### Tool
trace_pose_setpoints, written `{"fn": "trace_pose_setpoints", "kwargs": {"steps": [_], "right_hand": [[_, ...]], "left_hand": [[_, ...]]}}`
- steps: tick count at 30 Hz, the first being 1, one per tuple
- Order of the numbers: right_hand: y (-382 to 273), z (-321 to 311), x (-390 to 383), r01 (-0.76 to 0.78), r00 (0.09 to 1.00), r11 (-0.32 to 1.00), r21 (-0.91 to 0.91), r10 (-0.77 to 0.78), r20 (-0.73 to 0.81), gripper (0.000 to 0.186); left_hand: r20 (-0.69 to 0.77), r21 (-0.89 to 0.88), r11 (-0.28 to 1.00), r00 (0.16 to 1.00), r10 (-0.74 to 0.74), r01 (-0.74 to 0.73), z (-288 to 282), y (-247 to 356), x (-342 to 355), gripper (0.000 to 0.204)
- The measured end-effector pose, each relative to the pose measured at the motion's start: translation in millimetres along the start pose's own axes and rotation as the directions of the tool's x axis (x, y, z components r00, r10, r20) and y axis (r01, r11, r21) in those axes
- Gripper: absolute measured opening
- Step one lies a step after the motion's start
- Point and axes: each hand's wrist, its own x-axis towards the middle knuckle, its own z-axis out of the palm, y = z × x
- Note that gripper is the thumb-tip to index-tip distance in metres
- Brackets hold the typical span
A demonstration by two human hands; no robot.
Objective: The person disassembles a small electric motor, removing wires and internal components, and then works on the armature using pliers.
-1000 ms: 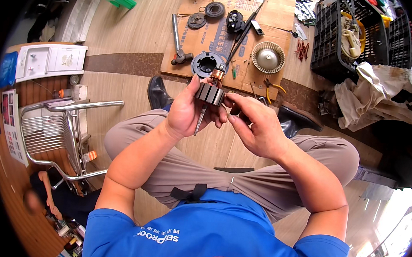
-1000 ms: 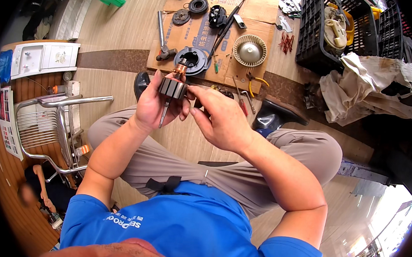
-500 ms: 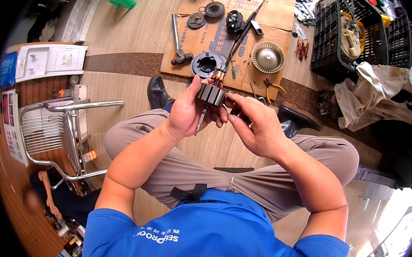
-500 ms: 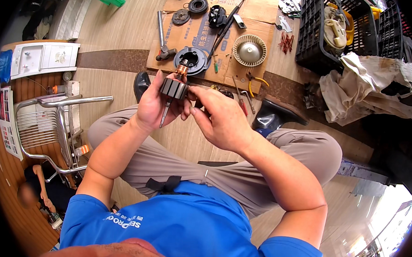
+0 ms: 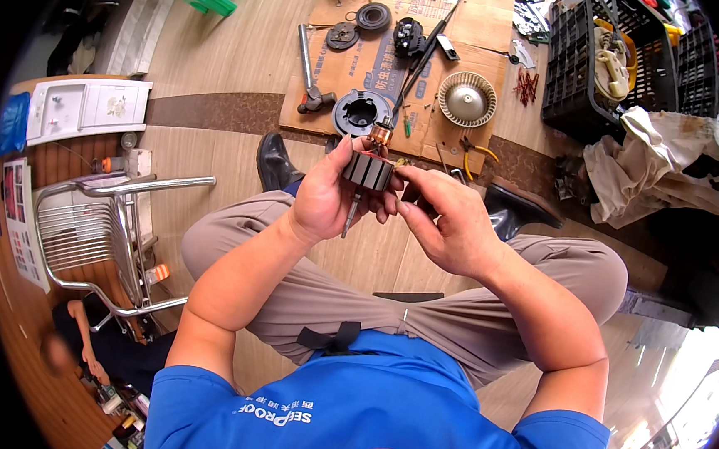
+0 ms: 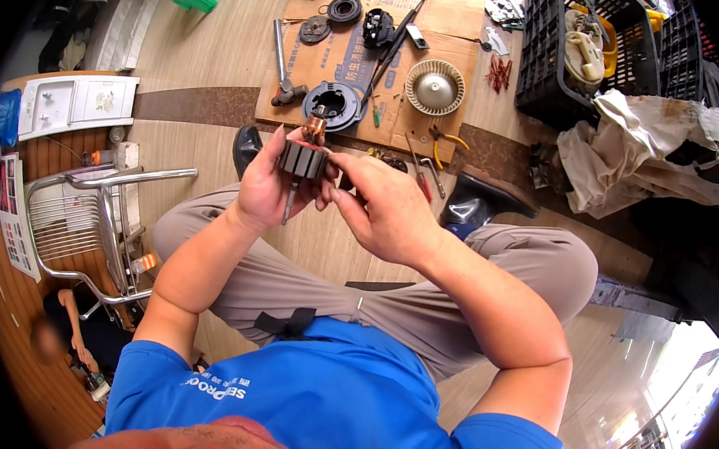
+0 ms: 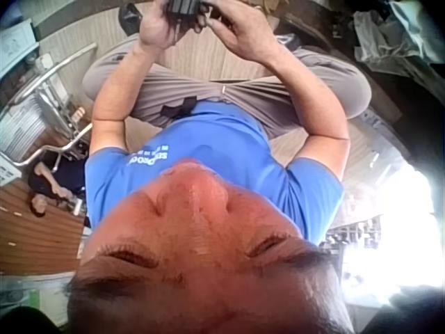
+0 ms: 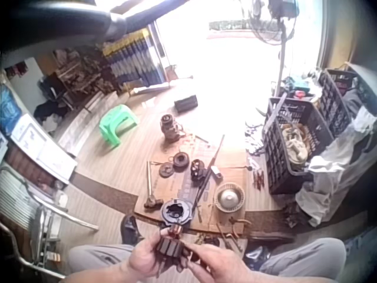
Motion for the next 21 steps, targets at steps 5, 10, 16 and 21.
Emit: {"fn": "trace_pose_setpoints", "kwargs": {"steps": [5, 10, 16, 21], "right_hand": [[3, 1, 0, 0.001, 1.0, 1.0, -0.011, -0.001, -0.001, 0.044], [9, -4, 5, -0.07, 0.998, 0.994, -0.085, 0.069, -0.012, 0.041], [44, -11, 14, -0.085, 0.974, 0.984, -0.155, 0.05, -0.222, 0.035], [111, -12, 13, -0.278, 0.958, 0.887, -0.369, 0.227, -0.175, 0.034]], "left_hand": [[0.006, 0.055, 0.998, 0.999, 0.033, -0.033, 2, 0, 1, 0.048], [-0.04, 0.062, 0.996, 0.997, 0.068, -0.066, 1, 1, -3, 0.044], [-0.078, -0.005, 0.994, 0.991, 0.107, -0.108, 7, 12, -5, 0.05], [-0.094, -0.039, 0.99, 0.987, 0.132, -0.136, 19, 23, -11, 0.067]]}}
